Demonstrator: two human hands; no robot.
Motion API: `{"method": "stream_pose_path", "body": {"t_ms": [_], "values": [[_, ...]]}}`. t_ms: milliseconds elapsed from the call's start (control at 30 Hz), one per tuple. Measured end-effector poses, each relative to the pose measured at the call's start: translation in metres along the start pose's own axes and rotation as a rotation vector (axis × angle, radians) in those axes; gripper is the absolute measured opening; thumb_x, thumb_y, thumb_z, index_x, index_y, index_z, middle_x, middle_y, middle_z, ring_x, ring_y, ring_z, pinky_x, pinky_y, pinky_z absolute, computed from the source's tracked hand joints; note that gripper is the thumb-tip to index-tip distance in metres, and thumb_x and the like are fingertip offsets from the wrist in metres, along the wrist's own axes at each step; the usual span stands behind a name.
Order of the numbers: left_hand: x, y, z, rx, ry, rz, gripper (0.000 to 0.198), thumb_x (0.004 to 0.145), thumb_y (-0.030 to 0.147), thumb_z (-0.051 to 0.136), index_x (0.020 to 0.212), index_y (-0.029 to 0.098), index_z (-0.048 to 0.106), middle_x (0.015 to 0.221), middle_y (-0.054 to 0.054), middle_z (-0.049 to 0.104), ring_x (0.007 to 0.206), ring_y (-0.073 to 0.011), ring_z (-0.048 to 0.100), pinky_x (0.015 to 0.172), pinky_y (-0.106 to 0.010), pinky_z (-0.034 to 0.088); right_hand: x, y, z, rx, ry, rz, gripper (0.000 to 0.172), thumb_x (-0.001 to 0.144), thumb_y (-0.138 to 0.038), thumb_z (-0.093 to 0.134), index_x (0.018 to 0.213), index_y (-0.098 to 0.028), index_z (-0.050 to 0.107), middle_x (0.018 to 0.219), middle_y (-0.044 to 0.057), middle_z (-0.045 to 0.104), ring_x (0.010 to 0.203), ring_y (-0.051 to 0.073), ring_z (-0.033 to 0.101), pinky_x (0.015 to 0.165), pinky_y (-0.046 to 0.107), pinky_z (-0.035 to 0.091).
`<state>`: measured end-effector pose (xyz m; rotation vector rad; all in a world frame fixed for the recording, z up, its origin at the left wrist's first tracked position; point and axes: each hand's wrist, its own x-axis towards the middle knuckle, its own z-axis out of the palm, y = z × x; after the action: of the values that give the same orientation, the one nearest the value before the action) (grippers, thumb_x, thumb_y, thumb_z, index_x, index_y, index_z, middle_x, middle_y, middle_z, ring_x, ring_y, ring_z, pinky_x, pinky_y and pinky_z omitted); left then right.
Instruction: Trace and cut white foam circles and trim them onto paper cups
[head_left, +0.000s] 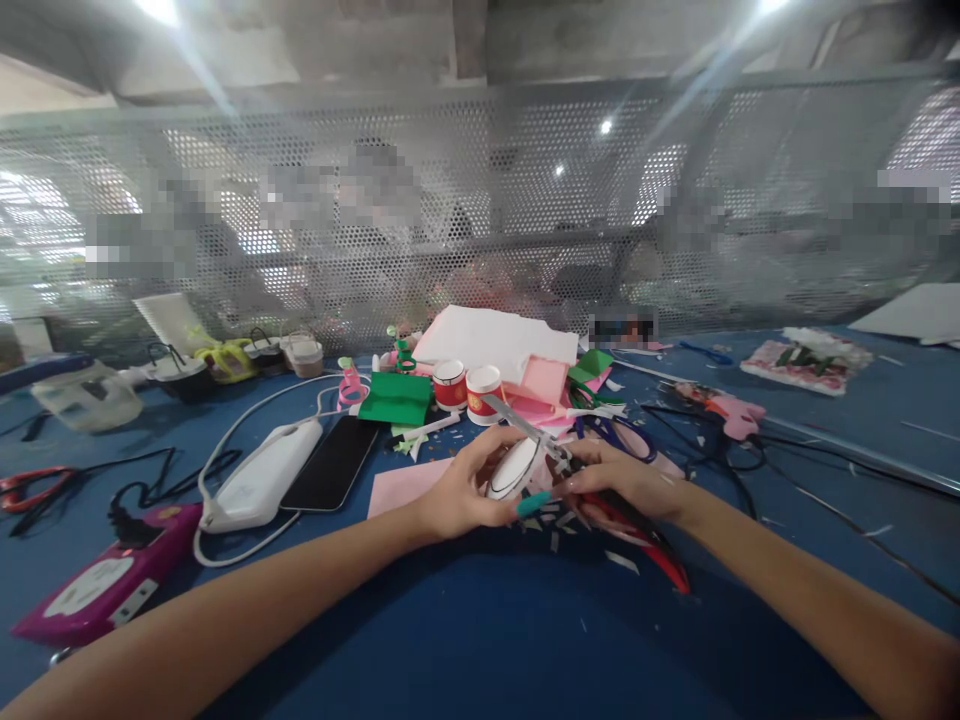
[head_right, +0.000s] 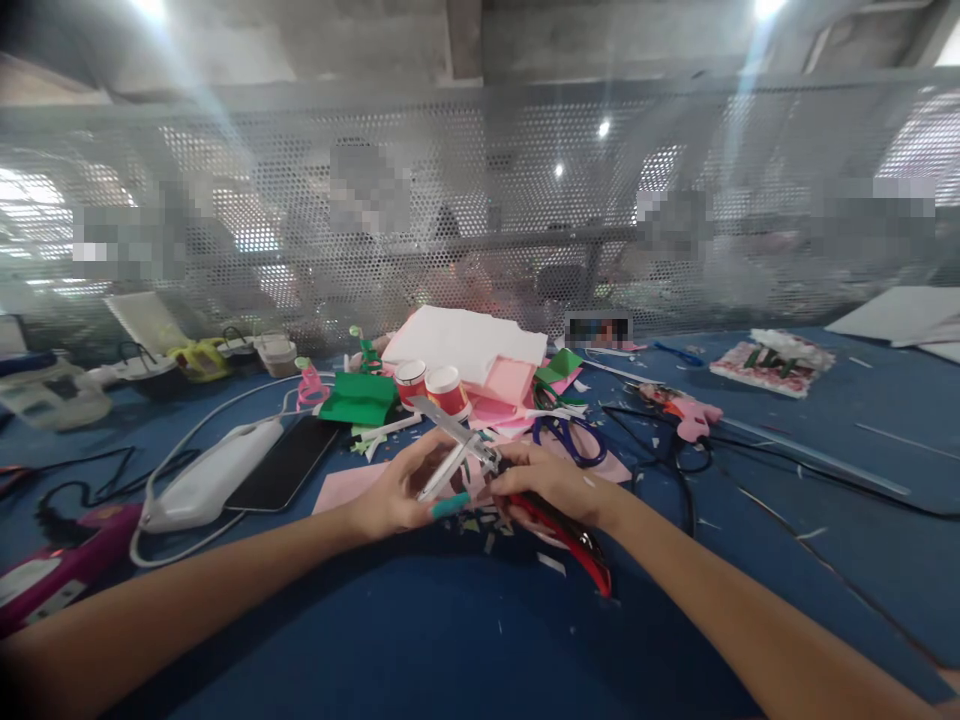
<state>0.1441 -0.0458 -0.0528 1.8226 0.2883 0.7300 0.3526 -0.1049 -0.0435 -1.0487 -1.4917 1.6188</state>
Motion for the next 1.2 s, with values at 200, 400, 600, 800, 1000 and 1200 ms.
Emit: {"method": "stream_pose_path", "body": {"t_ms": [200,400,600,800,1000,1200], "values": [[0.004,-0.007,-0.002,-0.122,0.184,0.026,0.05,0.072,0.052,0.069,0.11,0.023,0.055,0.096,-0.003,0.056,0.088,-0.018,0.053,0.082,-0.032,0.043,-0.002,-0.004,0.009,-0.017,-0.045,0.034,0.02,0.066,-0.032,0.06,0.078,-0.019,0.049,0.045,-0.007,0.058,0.024,0.005,0.035,0.028,0.018,0.019],[0.006,-0.014,-0.003,-0.146,0.12,0.017,0.05,0.073,0.04,0.073,0.116,0.025,0.054,0.091,-0.001,0.054,0.08,-0.0139,0.052,0.074,-0.028,0.045,0.0,-0.001,0.005,0.023,0.124,-0.053,0.017,0.067,-0.034,0.057,0.071,-0.02,0.049,0.041,-0.006,0.053,0.024,0.007,0.036,0.028,0.019,0.025],[0.006,-0.008,-0.003,-0.174,0.077,0.009,0.061,0.067,0.032,0.078,0.12,0.026,0.05,0.113,-0.005,0.053,0.091,-0.0164,0.055,0.083,-0.032,0.048,0.001,-0.002,0.002,-0.014,0.166,-0.037,0.019,0.066,-0.035,0.06,0.075,-0.02,0.051,0.043,-0.006,0.054,0.029,0.007,0.04,0.032,0.019,0.028],[0.007,-0.009,-0.003,-0.136,0.056,0.012,0.059,0.067,0.033,0.077,0.119,0.025,0.051,0.114,-0.006,0.056,0.099,-0.0212,0.056,0.087,-0.037,0.046,0.0,-0.003,0.004,-0.063,0.154,0.009,0.017,0.07,-0.032,0.058,0.078,-0.02,0.05,0.044,-0.007,0.054,0.031,0.007,0.041,0.034,0.018,0.028],[0.007,-0.007,-0.001,-0.156,0.034,-0.072,0.053,0.065,0.031,0.078,0.111,0.021,0.054,0.106,-0.006,0.058,0.096,-0.0208,0.057,0.082,-0.033,0.046,0.001,0.002,0.0,-0.08,0.131,0.008,0.017,0.069,-0.031,0.058,0.081,-0.019,0.054,0.046,-0.007,0.055,0.034,0.007,0.044,0.037,0.019,0.032],[0.008,-0.008,0.002,-0.258,-0.078,-0.09,0.055,0.063,0.023,0.08,0.111,0.021,0.054,0.097,-0.004,0.061,0.083,-0.0156,0.06,0.076,-0.03,0.047,-0.002,-0.003,0.005,-0.059,0.073,0.037,0.019,0.068,-0.032,0.058,0.08,-0.019,0.053,0.046,-0.007,0.056,0.031,0.006,0.04,0.033,0.019,0.029]]}}
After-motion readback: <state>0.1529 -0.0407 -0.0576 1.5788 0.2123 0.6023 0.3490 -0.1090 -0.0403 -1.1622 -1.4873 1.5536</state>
